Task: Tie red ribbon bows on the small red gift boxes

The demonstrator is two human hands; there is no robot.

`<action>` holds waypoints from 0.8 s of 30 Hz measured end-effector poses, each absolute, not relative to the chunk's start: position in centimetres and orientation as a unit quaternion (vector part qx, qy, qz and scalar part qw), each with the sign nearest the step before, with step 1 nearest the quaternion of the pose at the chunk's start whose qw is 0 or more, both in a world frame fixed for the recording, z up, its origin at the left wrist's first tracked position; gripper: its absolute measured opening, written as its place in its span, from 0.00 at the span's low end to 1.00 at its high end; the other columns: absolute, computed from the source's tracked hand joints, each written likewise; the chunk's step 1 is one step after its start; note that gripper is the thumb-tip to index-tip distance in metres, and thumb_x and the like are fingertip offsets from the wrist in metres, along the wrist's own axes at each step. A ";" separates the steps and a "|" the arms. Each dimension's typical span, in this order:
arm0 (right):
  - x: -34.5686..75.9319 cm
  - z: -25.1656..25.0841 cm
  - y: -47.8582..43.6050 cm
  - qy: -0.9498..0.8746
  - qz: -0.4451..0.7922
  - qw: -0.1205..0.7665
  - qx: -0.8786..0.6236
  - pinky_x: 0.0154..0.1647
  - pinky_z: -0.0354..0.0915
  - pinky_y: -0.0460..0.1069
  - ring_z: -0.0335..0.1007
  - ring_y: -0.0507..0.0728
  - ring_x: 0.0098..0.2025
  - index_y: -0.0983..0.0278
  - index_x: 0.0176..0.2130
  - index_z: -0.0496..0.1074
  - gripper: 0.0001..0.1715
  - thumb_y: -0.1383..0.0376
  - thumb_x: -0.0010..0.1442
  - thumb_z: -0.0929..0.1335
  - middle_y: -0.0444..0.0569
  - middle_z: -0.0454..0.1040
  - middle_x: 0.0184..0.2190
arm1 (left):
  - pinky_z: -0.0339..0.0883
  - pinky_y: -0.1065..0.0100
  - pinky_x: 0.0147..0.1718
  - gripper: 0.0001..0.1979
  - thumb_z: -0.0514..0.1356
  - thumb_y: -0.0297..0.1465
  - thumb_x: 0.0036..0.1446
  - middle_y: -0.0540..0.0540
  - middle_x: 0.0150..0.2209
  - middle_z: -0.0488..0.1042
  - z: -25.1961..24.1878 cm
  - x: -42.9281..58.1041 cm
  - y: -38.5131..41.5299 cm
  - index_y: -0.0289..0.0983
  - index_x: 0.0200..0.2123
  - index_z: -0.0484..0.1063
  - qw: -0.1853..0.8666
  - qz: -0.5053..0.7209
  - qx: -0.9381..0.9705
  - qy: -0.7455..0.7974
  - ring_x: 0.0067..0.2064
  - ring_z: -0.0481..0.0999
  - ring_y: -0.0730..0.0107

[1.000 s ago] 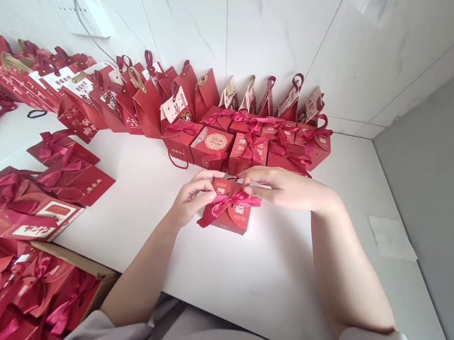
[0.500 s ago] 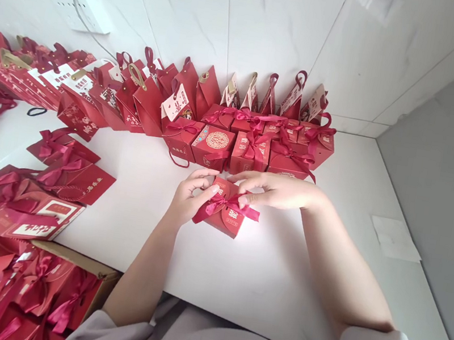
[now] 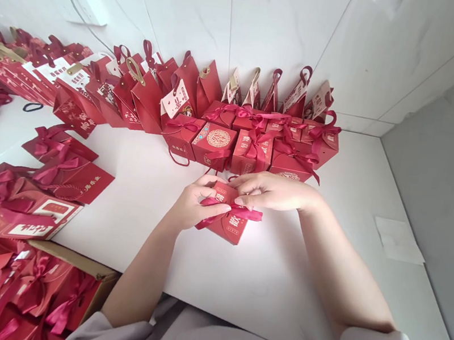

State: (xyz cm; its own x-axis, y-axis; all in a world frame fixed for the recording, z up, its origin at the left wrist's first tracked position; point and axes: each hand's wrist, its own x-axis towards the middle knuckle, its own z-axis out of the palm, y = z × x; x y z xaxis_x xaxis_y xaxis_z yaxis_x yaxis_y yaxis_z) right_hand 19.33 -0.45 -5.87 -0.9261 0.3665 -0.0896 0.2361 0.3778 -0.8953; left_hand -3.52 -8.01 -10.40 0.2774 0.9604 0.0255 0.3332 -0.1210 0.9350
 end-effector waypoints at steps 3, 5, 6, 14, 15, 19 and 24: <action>19.2 -6.0 -0.5 -0.831 0.521 0.071 -0.183 0.37 0.61 0.48 0.65 0.53 0.35 0.63 0.23 0.67 0.18 0.62 0.64 0.65 0.45 0.70 0.32 | 0.72 0.55 0.52 0.10 0.69 0.39 0.52 0.44 0.52 0.71 -10.4 -3.5 -8.0 0.38 0.27 0.78 0.441 0.348 0.664 0.495 0.51 0.75 0.56; 19.2 -6.1 -0.4 -0.830 0.521 0.072 -0.185 0.37 0.61 0.49 0.65 0.54 0.35 0.63 0.24 0.67 0.17 0.62 0.63 0.65 0.45 0.71 0.33 | 0.71 0.55 0.52 0.10 0.69 0.39 0.51 0.43 0.52 0.71 -10.3 -3.5 -8.0 0.38 0.27 0.78 0.438 0.344 0.665 0.498 0.52 0.75 0.55; 19.2 -6.2 -0.4 -0.828 0.524 0.072 -0.185 0.37 0.62 0.49 0.66 0.54 0.35 0.63 0.24 0.68 0.16 0.62 0.63 0.65 0.45 0.72 0.34 | 0.71 0.55 0.52 0.10 0.69 0.39 0.51 0.43 0.53 0.71 -10.3 -3.5 -8.0 0.39 0.28 0.78 0.438 0.344 0.664 0.499 0.52 0.74 0.54; 19.6 -5.9 -0.4 -0.831 0.521 0.060 -0.185 0.40 0.62 0.50 0.67 0.55 0.39 0.64 0.30 0.73 0.15 0.58 0.64 0.66 0.47 0.74 0.39 | 0.69 0.55 0.53 0.19 0.63 0.40 0.58 0.42 0.51 0.73 -10.6 -3.5 -7.9 0.37 0.20 0.65 0.501 0.399 0.606 0.472 0.51 0.75 0.56; 19.6 -5.8 -0.4 -0.832 0.519 0.058 -0.186 0.39 0.62 0.50 0.67 0.55 0.38 0.64 0.31 0.73 0.14 0.58 0.64 0.66 0.47 0.74 0.39 | 0.69 0.55 0.53 0.20 0.63 0.40 0.59 0.42 0.51 0.74 -10.7 -3.5 -7.8 0.37 0.20 0.63 0.501 0.405 0.603 0.470 0.50 0.75 0.56; 19.7 -5.6 -0.6 -0.834 0.515 0.061 -0.188 0.36 0.60 0.49 0.64 0.53 0.35 0.64 0.28 0.69 0.16 0.58 0.64 0.65 0.46 0.72 0.35 | 0.68 0.56 0.51 0.21 0.62 0.39 0.59 0.43 0.48 0.74 -11.3 -2.9 -7.8 0.37 0.19 0.61 0.464 0.436 0.600 0.484 0.48 0.75 0.58; 19.7 -5.5 -0.9 -0.843 0.490 0.042 -0.218 0.31 0.56 0.47 0.58 0.50 0.29 0.63 0.24 0.62 0.20 0.57 0.63 0.67 0.41 0.64 0.27 | 0.67 0.58 0.52 0.21 0.59 0.40 0.62 0.44 0.43 0.74 -11.5 -2.1 -7.9 0.37 0.20 0.61 0.401 0.464 0.603 0.509 0.45 0.75 0.62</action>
